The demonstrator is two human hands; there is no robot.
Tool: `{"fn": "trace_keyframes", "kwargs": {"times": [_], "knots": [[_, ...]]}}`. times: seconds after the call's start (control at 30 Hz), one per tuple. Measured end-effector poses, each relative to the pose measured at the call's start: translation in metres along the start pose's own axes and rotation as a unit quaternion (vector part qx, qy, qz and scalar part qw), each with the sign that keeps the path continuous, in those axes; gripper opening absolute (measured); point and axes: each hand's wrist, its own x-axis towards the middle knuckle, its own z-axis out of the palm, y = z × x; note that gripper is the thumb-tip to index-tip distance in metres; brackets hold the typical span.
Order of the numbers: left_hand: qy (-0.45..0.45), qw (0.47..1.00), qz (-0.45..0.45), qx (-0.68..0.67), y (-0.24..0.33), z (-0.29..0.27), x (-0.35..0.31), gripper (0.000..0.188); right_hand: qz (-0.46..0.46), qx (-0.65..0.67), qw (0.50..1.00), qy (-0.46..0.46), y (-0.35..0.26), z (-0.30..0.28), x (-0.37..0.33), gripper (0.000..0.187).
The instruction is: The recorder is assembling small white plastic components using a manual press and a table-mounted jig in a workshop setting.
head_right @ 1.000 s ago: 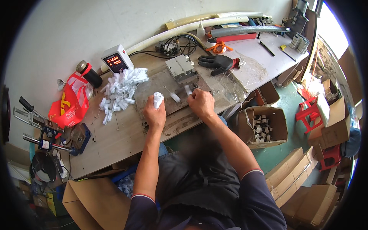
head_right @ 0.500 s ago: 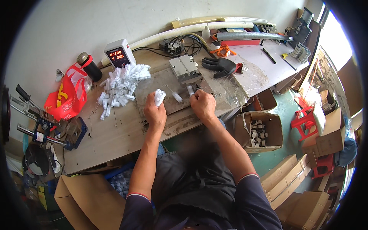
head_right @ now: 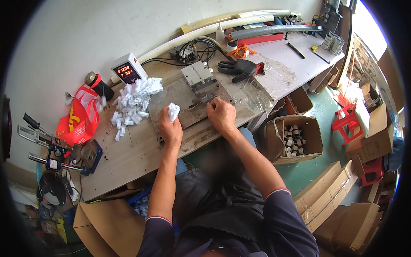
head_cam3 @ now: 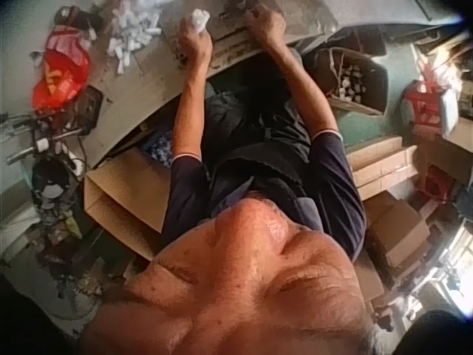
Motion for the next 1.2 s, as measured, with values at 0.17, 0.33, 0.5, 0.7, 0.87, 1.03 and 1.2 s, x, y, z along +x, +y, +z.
{"fn": "trace_keyframes", "kwargs": {"times": [0.17, 0.33, 0.5, 0.7, 0.87, 1.03, 1.2], "knots": [[-0.065, 0.997, 0.031, 0.020, 0.003, 0.007, 0.003, 0.021, 0.006, 0.033, 0.999, 0.014, 0.000, -0.001, -0.001, 0.022], [-0.146, 0.987, 0.037, 0.058, 0.017, 0.021, 0.008, 0.026, 0.012, 0.055, 0.998, 0.022, 0.001, -0.003, -0.001, 0.022], [-0.205, 0.971, 0.051, 0.108, 0.015, 0.029, 0.009, 0.031, 0.033, 0.077, 0.996, 0.016, -0.001, -0.007, 0.000, 0.022], [-0.141, 0.979, 0.111, 0.091, 0.014, 0.013, 0.000, 0.034, 0.034, 0.156, 0.987, 0.035, 0.006, -0.007, 0.000, 0.020], [-0.064, 0.985, 0.149, 0.063, 0.019, 0.001, -0.003, 0.034, 0.032, 0.258, 0.966, 0.007, 0.015, -0.003, 0.002, 0.018], [-0.076, 0.977, 0.188, 0.063, 0.024, -0.002, -0.003, 0.034, -0.005, 0.353, 0.935, -0.039, 0.015, -0.005, -0.001, 0.022], [-0.091, 0.977, 0.184, 0.054, 0.023, -0.002, -0.007, 0.036, 0.057, 0.405, 0.903, -0.136, 0.015, -0.017, 0.002, 0.019]]}}
